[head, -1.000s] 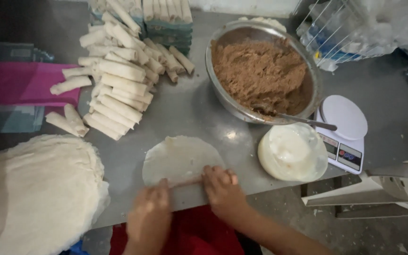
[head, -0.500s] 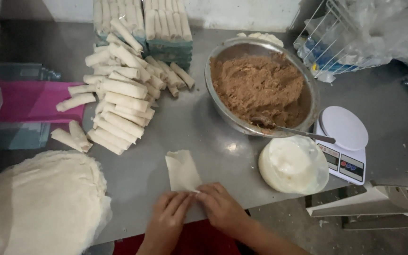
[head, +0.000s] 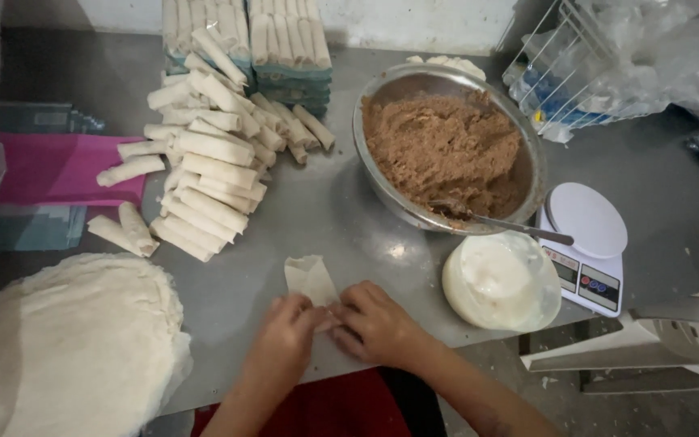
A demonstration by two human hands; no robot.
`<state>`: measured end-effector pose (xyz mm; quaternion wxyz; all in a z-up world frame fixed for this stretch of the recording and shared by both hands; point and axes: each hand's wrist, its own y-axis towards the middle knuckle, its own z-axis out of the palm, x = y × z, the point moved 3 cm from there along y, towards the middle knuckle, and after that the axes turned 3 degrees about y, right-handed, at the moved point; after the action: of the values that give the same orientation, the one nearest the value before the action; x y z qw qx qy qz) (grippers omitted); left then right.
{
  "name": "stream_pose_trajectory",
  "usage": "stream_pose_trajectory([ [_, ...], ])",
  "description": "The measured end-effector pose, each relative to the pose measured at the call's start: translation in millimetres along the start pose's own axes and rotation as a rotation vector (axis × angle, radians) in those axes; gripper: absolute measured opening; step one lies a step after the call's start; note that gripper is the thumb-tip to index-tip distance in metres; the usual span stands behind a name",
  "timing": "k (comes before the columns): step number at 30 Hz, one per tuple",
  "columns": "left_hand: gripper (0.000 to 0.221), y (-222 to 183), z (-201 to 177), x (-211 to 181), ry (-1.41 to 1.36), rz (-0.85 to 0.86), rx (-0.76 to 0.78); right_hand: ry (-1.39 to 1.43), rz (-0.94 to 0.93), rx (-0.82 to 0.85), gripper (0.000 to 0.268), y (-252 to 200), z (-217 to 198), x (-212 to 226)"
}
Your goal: A person is manually assembling spring rolls by placing filling on wrappers and rolling them up on a production table.
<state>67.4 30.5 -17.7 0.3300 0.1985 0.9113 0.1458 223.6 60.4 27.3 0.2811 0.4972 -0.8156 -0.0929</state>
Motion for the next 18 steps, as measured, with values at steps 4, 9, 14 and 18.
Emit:
stream_pose_trajectory([
  [4, 0.026, -5.8, -4.6, -10.5, 0.235, 0.276, -0.026, 0.198, 0.071, 0.060, 0.016, -0.9, -2.2, -3.4],
  [9, 0.016, 14.5, -6.1, -3.9, 0.136, 0.187, -0.169, 0.121, 0.060, 0.052, 0.009, -9.1, 21.6, -31.5],
  [14, 0.016, 2.1, 9.3, 4.0, 0.235, 0.211, -0.104, 0.075, 0.064, 0.005, 0.022, -25.1, 35.4, -33.1],
  [18, 0.037, -0.2, 3.3, -0.3, 0.282, 0.172, -0.009, 0.074, 0.052, -0.065, 0.017, -3.5, 11.7, -14.4],
])
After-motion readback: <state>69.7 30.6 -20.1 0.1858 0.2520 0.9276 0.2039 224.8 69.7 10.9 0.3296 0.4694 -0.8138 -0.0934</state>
